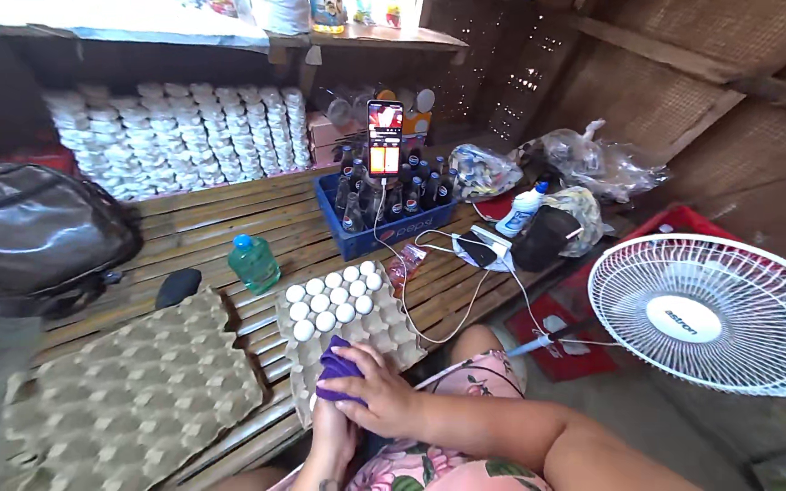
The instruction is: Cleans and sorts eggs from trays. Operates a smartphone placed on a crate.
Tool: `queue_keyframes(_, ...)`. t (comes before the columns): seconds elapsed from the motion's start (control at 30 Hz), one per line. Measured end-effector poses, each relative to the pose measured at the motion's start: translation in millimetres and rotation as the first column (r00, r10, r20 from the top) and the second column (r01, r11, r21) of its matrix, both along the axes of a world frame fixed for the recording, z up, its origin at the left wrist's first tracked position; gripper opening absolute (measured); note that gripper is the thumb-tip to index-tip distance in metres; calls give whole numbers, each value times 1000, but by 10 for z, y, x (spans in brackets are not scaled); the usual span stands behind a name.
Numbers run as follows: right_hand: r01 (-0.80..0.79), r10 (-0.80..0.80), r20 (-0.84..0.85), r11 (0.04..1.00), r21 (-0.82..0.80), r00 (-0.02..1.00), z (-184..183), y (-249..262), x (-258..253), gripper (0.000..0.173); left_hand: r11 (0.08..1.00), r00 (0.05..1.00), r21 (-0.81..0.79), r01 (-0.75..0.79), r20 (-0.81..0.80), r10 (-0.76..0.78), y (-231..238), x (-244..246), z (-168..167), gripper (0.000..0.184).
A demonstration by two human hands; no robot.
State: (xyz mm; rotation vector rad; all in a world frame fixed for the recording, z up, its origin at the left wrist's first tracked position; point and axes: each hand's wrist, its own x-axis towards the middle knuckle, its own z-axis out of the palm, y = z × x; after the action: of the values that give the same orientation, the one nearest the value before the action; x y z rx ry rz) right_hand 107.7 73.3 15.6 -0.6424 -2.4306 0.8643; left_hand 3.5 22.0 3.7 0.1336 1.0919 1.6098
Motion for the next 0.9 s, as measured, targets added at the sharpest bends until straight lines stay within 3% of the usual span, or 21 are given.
queue_keyframes(0.07,15,-15,22,1000,-16,1000,57,104,-6,33,995,996,-46,90,-20,-91,-17,23,-59,51)
queue_keyframes(0.17,97,-87,52,965,-243,995,166,245,-9,35,978,975,-10,206,-84,-206,-17,37,-169,57)
queue_keyframes(0.27,152,-149,39,893,-424,988,169,272,-9,41,982,977,10,187,-103,-185,14,32,-129,55)
queue_keyframes(0.33,173,-186,4,907,-384,983,106,164,-4,43,993,992,24,118,-53,-117,25,30,-71,56)
queue_keyframes(0.47,79,-77,43,996,-31,996,40,-101,3,41,999,999,34,-18,43,16,2,-10,-46,48)
queue_keyframes(0.57,28,-31,56,998,56,998,38,-18,-26,37,999,999,1,37,-14,-37,-23,-3,-65,46)
queue_keyframes(0.63,49,-49,60,999,4,997,120,108,-58,34,988,986,10,156,-67,-155,-33,-8,-154,54)
queue_keyframes(0.73,117,-81,150,962,-247,985,301,271,-100,38,968,965,32,249,-89,-246,-15,-2,-180,62)
queue_keyframes(0.8,145,-104,127,916,-374,986,287,311,-118,42,969,967,48,244,-89,-239,-18,-27,-87,58)
queue_keyframes(0.9,199,-181,83,907,-372,980,228,144,-140,45,993,994,39,112,7,-112,-5,-45,15,58)
